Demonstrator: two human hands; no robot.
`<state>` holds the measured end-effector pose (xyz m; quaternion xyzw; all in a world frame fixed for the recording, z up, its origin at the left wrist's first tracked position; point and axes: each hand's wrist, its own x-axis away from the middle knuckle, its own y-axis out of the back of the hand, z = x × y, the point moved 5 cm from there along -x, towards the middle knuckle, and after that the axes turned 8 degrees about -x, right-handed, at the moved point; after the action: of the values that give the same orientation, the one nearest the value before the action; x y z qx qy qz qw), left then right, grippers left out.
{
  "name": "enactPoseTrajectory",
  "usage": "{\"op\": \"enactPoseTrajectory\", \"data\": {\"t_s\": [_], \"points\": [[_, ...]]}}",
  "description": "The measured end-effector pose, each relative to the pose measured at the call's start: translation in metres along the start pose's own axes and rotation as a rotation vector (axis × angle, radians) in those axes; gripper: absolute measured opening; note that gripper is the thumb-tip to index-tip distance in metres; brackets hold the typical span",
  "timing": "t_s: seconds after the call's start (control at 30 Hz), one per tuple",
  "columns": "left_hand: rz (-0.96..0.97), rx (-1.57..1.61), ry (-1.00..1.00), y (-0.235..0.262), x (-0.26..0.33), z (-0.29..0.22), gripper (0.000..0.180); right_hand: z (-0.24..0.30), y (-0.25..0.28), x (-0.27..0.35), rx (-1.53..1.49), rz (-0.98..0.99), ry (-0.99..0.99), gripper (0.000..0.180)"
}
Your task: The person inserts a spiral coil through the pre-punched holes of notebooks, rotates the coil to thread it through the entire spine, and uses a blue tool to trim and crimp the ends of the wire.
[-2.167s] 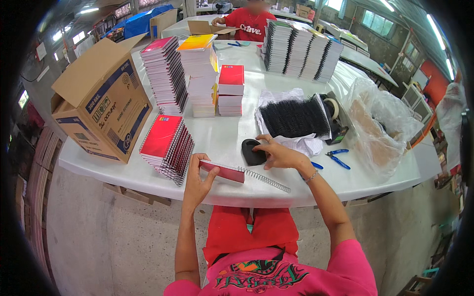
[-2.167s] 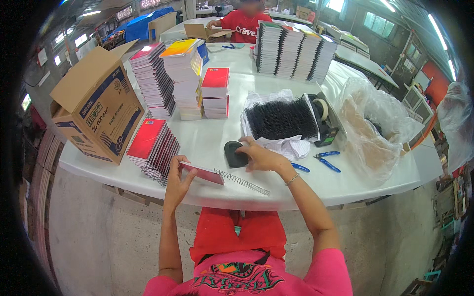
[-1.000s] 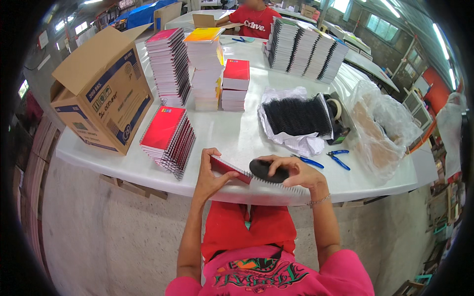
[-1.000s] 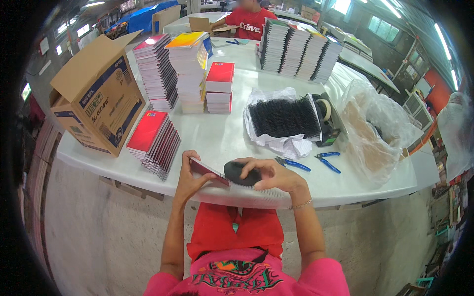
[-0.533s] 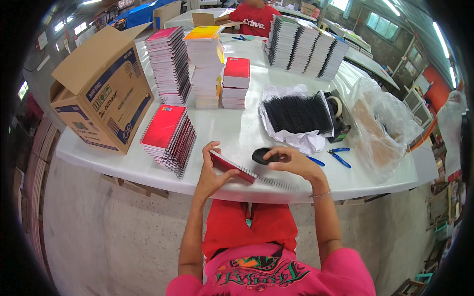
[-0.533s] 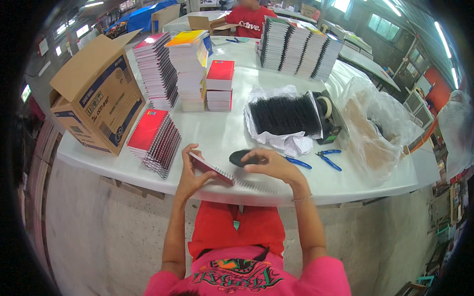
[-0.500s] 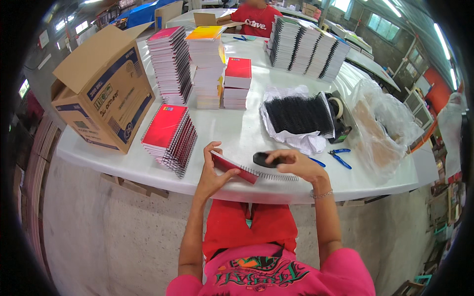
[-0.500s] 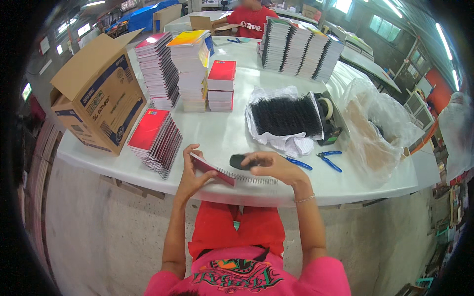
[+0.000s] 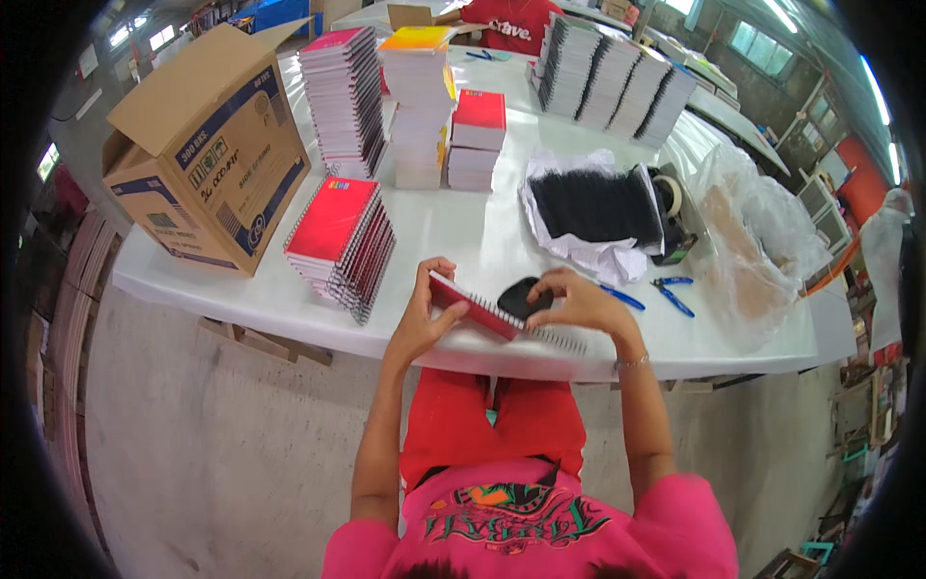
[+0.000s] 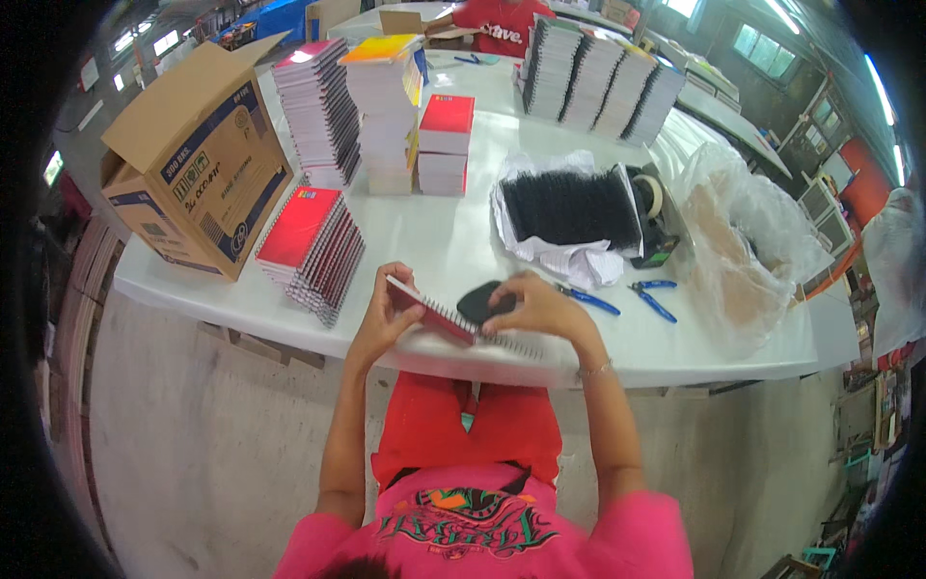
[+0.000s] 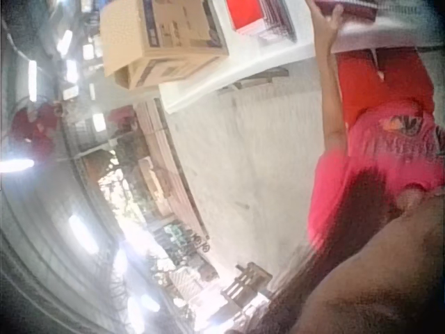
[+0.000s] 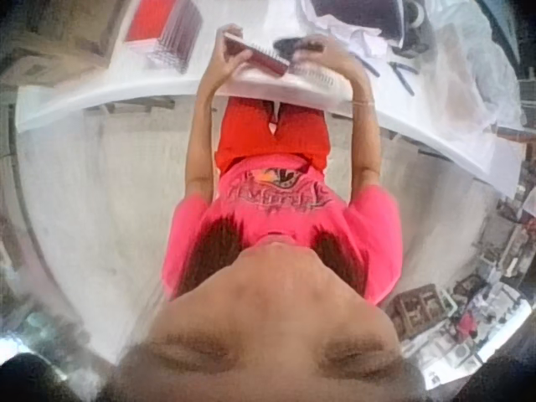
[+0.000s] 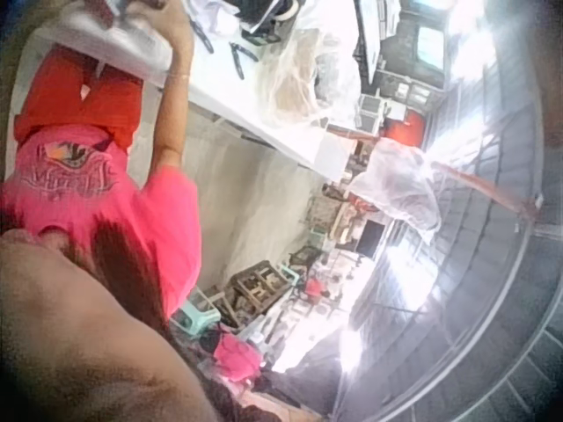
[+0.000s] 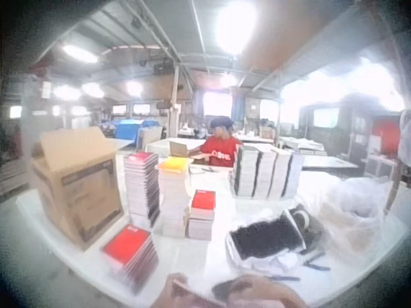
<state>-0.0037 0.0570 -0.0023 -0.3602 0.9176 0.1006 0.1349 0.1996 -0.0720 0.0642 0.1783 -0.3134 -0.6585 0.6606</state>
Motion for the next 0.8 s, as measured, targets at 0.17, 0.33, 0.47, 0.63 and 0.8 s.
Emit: {"op": "enactPoseTrajectory", "data": {"t_s": [0.17, 0.33, 0.47, 0.63, 0.8], "points": [[0.011, -0.027, -0.033, -0.003, 0.003, -0.004, 0.058, 0.028, 0.004, 0.018, -0.819, 0.273, 0.281, 0.052], [0.031, 0.029, 0.035, -0.005, 0.003, -0.011, 0.055, 0.002, 0.011, -0.004, -0.264, -0.134, -0.013, 0.038], [0.027, -0.019, 0.02, 0.002, 0.003, -0.009, 0.049, 0.046, -0.002, 0.009, -0.434, 0.096, 0.1, 0.036], [0.029, 0.061, 0.046, -0.007, -0.002, -0.023, 0.042, 0.005, 0.013, -0.015, -0.009, -0.39, 0.028, 0.027], [0.06, 0.059, 0.042, -0.001, 0.004, -0.019, 0.039, 0.048, 0.001, -0.013, -0.437, 0.048, 0.172, 0.037]]}}
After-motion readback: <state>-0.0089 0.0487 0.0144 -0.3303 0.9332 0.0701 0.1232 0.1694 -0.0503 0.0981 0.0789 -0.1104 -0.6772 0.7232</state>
